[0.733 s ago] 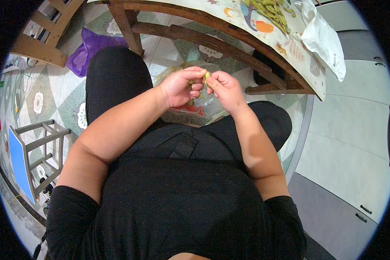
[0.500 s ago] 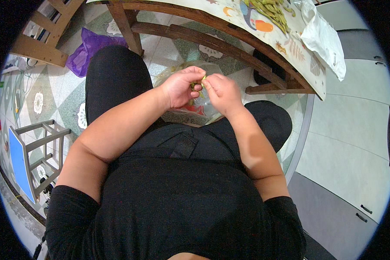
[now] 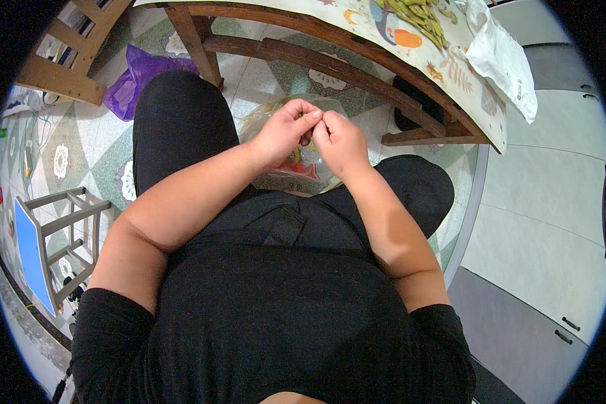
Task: The person sits on the floor and shells edamame beans by hand. They pick up pods from a pile on a low table, remove the beans, and place them into a metal bowl while discarding the empty pods into a plastic bag on the floor.
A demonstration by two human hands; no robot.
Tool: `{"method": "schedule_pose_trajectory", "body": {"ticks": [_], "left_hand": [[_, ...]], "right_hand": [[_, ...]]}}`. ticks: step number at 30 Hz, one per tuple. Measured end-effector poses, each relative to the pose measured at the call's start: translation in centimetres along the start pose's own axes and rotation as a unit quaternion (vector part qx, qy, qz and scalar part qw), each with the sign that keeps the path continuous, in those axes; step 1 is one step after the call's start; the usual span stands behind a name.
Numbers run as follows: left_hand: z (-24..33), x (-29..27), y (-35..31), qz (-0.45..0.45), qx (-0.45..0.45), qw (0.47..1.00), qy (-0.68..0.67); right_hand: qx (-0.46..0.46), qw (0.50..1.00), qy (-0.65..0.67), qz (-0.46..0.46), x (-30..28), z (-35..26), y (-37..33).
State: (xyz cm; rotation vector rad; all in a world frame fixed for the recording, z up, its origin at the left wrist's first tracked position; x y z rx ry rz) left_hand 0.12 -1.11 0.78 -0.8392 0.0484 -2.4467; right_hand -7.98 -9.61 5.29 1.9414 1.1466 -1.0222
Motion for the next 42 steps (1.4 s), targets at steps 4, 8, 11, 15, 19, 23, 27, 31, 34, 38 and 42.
{"method": "schedule_pose_trajectory", "body": {"ticks": [4,8,11,15,19,23,27,31,34,38,42], "left_hand": [[0.8,0.1,-0.3,0.011,-0.053,0.996,-0.068],[0.6,-0.3,0.0,0.045,-0.012,0.998,0.042],[0.8,-0.3,0.1,0.067,0.003,0.988,0.136],[1.1,-0.6,0.2,0.118,-0.003,0.991,0.066],[1.2,-1.0,0.4,0.118,-0.036,0.991,-0.054],[1.4,0.3,-0.4,0.021,-0.068,0.994,-0.085],[1.1,0.3,-0.4,0.040,-0.084,0.994,-0.052],[1.3,0.1,-0.5,0.037,-0.093,0.989,-0.111],[1.4,0.2,-0.7,0.030,-0.092,0.985,-0.142],[1.4,0.3,-0.9,0.038,-0.109,0.974,-0.194],[1.0,-0.1,-0.8,0.018,-0.146,0.957,-0.251]], "right_hand": [[0.096,0.958,0.264,-0.060,1.0,1.8,0.2],[0.151,0.913,0.362,-0.113,1.4,2.1,0.2],[0.161,0.908,0.360,-0.145,1.1,2.4,0.4],[0.204,0.876,0.396,-0.184,0.4,2.2,0.6],[0.230,0.838,0.462,-0.176,0.1,2.4,0.6],[0.228,0.810,0.515,-0.162,0.2,2.8,0.7],[0.247,0.762,0.566,-0.194,0.5,3.1,0.6],[0.242,0.731,0.602,-0.214,0.2,2.7,0.5],[0.237,0.729,0.607,-0.210,0.0,2.2,0.5],[0.230,0.739,0.596,-0.214,0.0,2.0,0.4],[0.229,0.718,0.626,-0.198,0.4,2.0,0.3]]}}
Point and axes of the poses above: each hand's wrist, its own y-axis towards the middle knuckle, its own x-axis out of the palm, z = x × y, the point moved 2 cm from there along y, towards the middle knuckle, and after that the axes turned 6 degrees about -y, right-handed, at the moved point
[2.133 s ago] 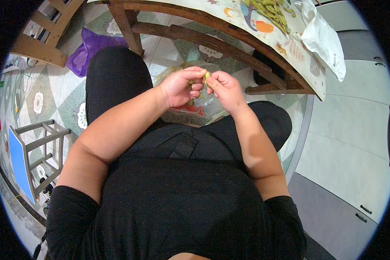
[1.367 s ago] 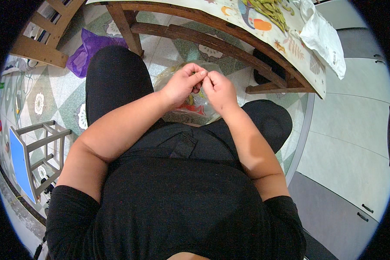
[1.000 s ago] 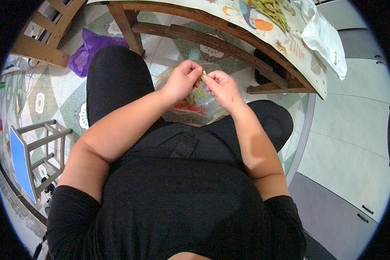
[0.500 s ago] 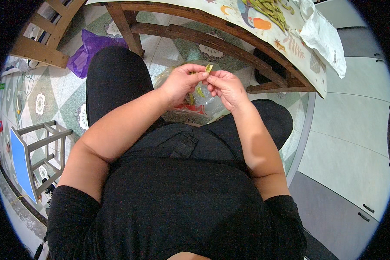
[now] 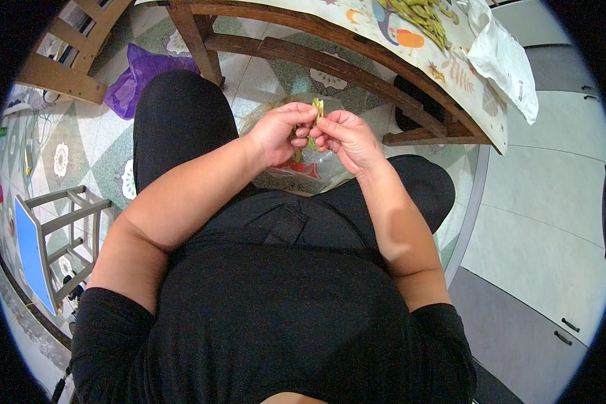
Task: The person sits on the floor and shells edamame beans by hand. They pick up pods from a pile on a low table, remove the beans, and place them into a metal bowl while discarding the empty pods into a plastic bag on the floor.
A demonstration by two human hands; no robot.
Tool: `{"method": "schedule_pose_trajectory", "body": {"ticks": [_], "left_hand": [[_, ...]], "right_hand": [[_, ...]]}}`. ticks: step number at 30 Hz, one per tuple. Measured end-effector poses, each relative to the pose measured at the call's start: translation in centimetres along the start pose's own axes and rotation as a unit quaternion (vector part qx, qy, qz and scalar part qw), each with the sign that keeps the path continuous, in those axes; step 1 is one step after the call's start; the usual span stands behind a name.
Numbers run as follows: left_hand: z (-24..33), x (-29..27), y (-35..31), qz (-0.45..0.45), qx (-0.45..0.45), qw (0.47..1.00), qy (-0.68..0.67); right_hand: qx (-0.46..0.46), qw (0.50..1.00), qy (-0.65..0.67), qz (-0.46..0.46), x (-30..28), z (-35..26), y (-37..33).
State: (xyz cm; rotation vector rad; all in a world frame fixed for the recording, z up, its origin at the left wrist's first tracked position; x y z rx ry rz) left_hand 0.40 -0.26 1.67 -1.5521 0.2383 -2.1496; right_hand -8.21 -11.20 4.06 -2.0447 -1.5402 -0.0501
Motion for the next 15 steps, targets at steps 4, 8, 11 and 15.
{"method": "schedule_pose_trajectory", "body": {"ticks": [4,8,11,15], "left_hand": [[0.0,-0.1,0.1,-0.012,-0.029,0.998,-0.051],[0.0,0.1,0.0,-0.016,-0.024,0.998,-0.051],[-0.3,-0.3,0.6,-0.041,-0.017,0.998,-0.041],[-0.8,0.3,0.1,0.004,-0.001,1.000,-0.029]], "right_hand": [[-0.016,0.999,0.041,-0.008,0.2,0.1,0.1],[-0.023,0.997,0.068,0.011,0.4,0.6,0.2],[-0.058,0.996,0.049,0.049,0.3,1.1,0.4],[-0.168,0.972,-0.106,0.124,0.9,0.9,0.3]]}}
Point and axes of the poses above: each hand's wrist, its own y-axis towards the middle knuckle, its own x-axis out of the palm, z = x × y, the point moved 2 cm from there along y, towards the middle knuckle, and after that the axes turned 6 degrees about -y, right-handed, at the moved point
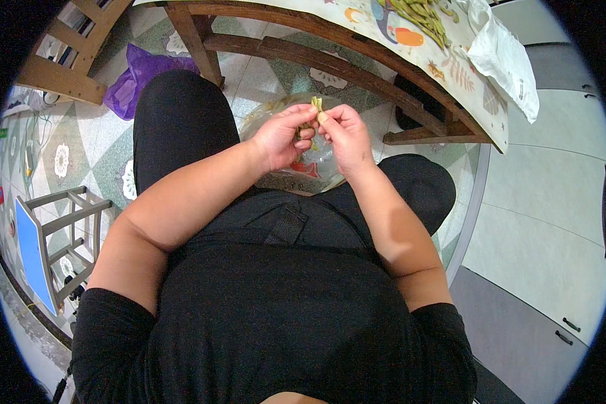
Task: The person sits on the floor and shells edamame beans by hand. They pick up pods from a pile on a low table, remove the beans, and place them into a metal bowl while discarding the empty pods into a plastic bag on the floor.
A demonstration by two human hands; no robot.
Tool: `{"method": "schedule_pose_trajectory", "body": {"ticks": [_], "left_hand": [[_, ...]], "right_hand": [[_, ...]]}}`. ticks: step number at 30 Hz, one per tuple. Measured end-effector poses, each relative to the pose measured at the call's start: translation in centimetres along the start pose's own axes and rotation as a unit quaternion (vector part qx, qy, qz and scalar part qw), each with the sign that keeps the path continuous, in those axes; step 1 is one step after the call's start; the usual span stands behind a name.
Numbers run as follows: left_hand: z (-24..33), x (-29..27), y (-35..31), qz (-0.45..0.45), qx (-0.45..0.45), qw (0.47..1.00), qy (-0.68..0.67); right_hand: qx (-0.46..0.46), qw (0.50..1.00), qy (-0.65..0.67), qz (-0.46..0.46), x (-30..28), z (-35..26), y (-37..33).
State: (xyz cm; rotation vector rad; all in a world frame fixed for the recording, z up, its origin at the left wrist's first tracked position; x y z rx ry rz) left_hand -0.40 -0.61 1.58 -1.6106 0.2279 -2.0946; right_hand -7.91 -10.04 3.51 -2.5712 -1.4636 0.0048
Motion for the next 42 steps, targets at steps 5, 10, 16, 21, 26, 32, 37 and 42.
{"method": "schedule_pose_trajectory", "body": {"ticks": [5,10,16,21,26,32,37,42], "left_hand": [[0.1,0.9,-0.5,-0.013,0.052,0.993,0.109],[-0.1,0.5,-0.3,-0.018,0.094,0.980,0.176],[0.4,0.0,-0.2,0.030,0.099,0.977,0.185],[0.4,0.0,0.0,0.046,0.112,0.975,0.186],[0.6,-0.4,0.3,0.039,0.117,0.977,0.172],[0.5,-0.2,0.2,0.044,0.100,0.977,0.181],[1.0,-0.4,0.2,0.004,0.079,0.986,0.149],[1.3,-0.3,-0.2,-0.013,0.056,0.991,0.124]], "right_hand": [[-0.084,0.978,-0.191,0.020,-0.2,-0.1,-0.3],[-0.134,0.961,-0.238,0.049,-0.1,0.4,-0.2],[-0.363,0.784,-0.501,0.043,0.6,-1.2,-0.7],[-0.035,0.986,-0.142,0.076,0.0,1.3,0.2],[0.096,0.990,0.098,0.025,-0.5,0.7,0.5],[0.175,0.970,0.165,-0.039,-0.8,0.6,0.5],[0.156,0.981,0.071,-0.088,-0.6,-0.4,0.3],[0.125,0.986,0.026,-0.106,-0.6,-1.1,-0.1]]}}
Point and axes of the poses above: each hand's wrist, its own y-axis towards the middle knuckle, its own x-axis out of the palm, z = x × y, the point moved 2 cm from there along y, towards the middle knuckle, and after that the axes turned 6 degrees about -y, right-handed, at the moved point
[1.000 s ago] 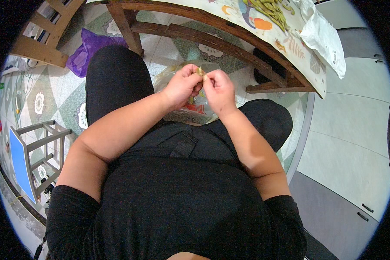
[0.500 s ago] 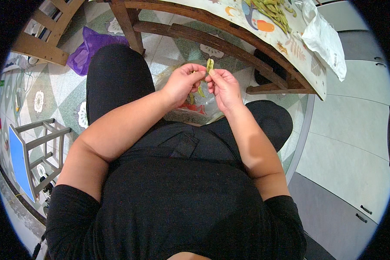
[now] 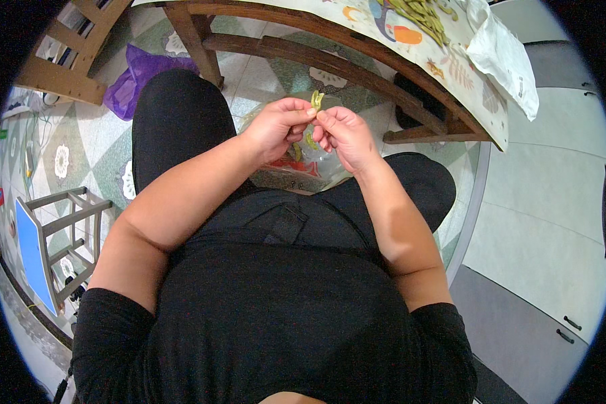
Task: The person sits on the floor and shells edamame beans by hand. They pick up pods from a pile on a low table, remove the beans, and place them into a metal bowl while discarding the empty pods into a plastic bag on the floor.
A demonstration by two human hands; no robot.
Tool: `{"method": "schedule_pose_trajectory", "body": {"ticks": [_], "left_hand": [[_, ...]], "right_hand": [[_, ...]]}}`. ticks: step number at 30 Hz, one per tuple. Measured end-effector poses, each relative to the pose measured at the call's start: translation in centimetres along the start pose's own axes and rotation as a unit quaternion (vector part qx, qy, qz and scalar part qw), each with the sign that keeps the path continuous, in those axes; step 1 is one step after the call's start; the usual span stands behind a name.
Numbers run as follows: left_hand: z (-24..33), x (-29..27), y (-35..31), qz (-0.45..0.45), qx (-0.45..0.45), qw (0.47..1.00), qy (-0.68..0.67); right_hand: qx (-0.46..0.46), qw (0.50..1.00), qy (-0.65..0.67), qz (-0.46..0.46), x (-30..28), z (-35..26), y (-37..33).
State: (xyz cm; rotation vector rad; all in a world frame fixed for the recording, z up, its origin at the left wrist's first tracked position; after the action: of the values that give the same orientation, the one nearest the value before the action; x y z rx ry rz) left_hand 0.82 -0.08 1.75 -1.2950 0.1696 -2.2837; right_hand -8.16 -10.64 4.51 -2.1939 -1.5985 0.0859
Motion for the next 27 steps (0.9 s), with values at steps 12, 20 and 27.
{"method": "schedule_pose_trajectory", "body": {"ticks": [12,20,27], "left_hand": [[0.0,-0.2,0.2,-0.034,-0.025,0.999,-0.002],[-0.7,-0.4,0.4,0.006,-0.061,0.997,-0.048],[-0.2,-0.4,0.2,-0.022,-0.122,0.986,-0.108]], "right_hand": [[-0.030,0.999,-0.003,-0.017,-0.4,0.6,0.2],[-0.189,0.948,-0.247,0.070,-0.2,1.4,0.9],[-0.120,0.982,-0.143,-0.011,-0.2,1.0,0.6]]}}
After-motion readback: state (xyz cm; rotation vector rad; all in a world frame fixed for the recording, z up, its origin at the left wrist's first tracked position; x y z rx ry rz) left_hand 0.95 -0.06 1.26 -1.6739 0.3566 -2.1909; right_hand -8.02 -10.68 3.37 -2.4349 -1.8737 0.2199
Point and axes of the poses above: each hand's wrist, its own y-axis towards the middle knuckle, its own x-axis out of the palm, z = x × y, the point moved 2 cm from there along y, towards the middle knuckle, and after that the axes turned 6 degrees about -y, right-handed, at the moved point
